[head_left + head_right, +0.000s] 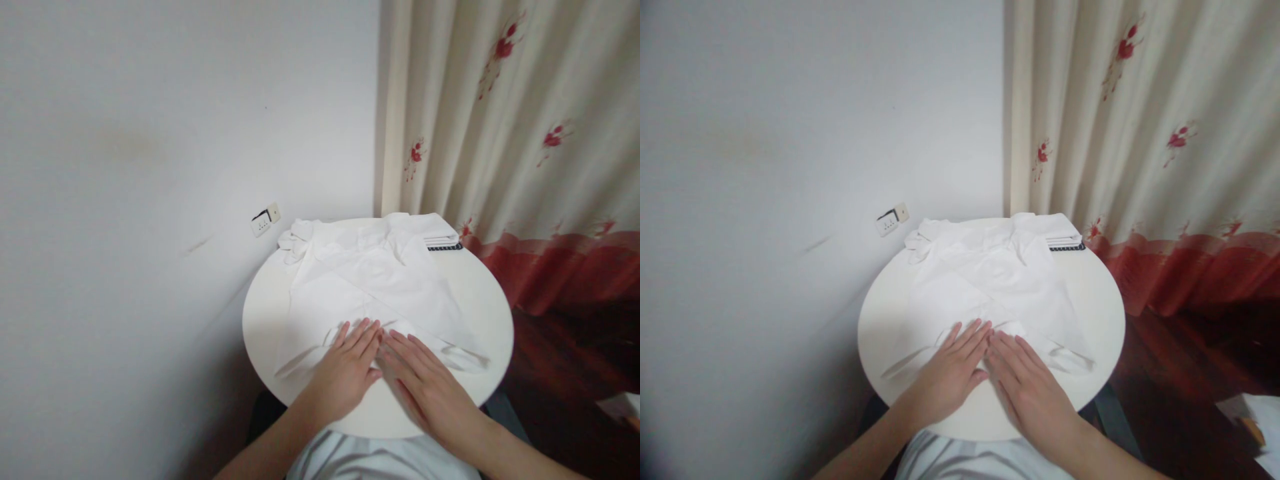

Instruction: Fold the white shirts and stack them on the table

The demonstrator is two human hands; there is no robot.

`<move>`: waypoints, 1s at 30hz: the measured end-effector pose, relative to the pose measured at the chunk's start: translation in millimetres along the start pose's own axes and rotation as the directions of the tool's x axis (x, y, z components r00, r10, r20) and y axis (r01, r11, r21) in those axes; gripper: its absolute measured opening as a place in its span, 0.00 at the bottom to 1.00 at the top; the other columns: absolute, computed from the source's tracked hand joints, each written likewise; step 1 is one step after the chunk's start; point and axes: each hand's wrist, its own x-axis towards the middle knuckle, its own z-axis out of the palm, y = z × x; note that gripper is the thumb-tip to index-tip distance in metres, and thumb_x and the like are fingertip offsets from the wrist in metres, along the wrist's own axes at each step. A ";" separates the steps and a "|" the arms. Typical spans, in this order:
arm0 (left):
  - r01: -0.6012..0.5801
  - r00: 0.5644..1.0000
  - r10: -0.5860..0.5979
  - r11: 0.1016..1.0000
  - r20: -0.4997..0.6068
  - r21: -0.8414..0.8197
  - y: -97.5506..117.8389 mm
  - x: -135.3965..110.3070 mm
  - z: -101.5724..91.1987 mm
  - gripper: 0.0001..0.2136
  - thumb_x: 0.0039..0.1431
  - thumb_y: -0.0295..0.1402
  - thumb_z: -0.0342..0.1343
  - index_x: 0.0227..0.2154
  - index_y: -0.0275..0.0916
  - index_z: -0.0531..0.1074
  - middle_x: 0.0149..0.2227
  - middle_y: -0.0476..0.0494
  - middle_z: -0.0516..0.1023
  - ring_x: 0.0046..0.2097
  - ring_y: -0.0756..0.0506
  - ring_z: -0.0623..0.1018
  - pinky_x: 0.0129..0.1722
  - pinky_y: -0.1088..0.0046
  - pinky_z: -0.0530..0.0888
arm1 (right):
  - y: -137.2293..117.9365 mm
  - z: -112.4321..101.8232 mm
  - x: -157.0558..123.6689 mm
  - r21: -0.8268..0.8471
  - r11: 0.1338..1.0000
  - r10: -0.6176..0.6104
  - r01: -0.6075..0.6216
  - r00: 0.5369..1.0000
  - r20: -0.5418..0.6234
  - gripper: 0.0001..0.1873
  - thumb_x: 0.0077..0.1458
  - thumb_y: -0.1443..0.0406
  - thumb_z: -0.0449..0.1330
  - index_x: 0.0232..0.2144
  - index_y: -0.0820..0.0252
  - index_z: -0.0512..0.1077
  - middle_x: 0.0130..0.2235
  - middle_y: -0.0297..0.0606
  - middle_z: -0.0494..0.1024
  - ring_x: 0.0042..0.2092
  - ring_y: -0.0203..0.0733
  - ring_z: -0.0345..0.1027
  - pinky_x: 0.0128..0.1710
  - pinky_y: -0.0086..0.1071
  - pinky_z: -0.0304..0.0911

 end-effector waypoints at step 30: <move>0.382 0.895 -0.404 0.913 -0.190 -0.141 -72.0 -90.8 -22.3 0.12 0.68 0.43 0.51 0.38 0.43 0.75 0.41 0.43 0.78 0.44 0.40 0.76 0.46 0.60 0.74 | 79.0 -36.6 -54.1 -0.171 0.943 0.275 -0.285 0.958 -0.079 0.08 0.64 0.62 0.57 0.39 0.53 0.77 0.42 0.40 0.79 0.46 0.49 0.70 0.52 0.50 0.58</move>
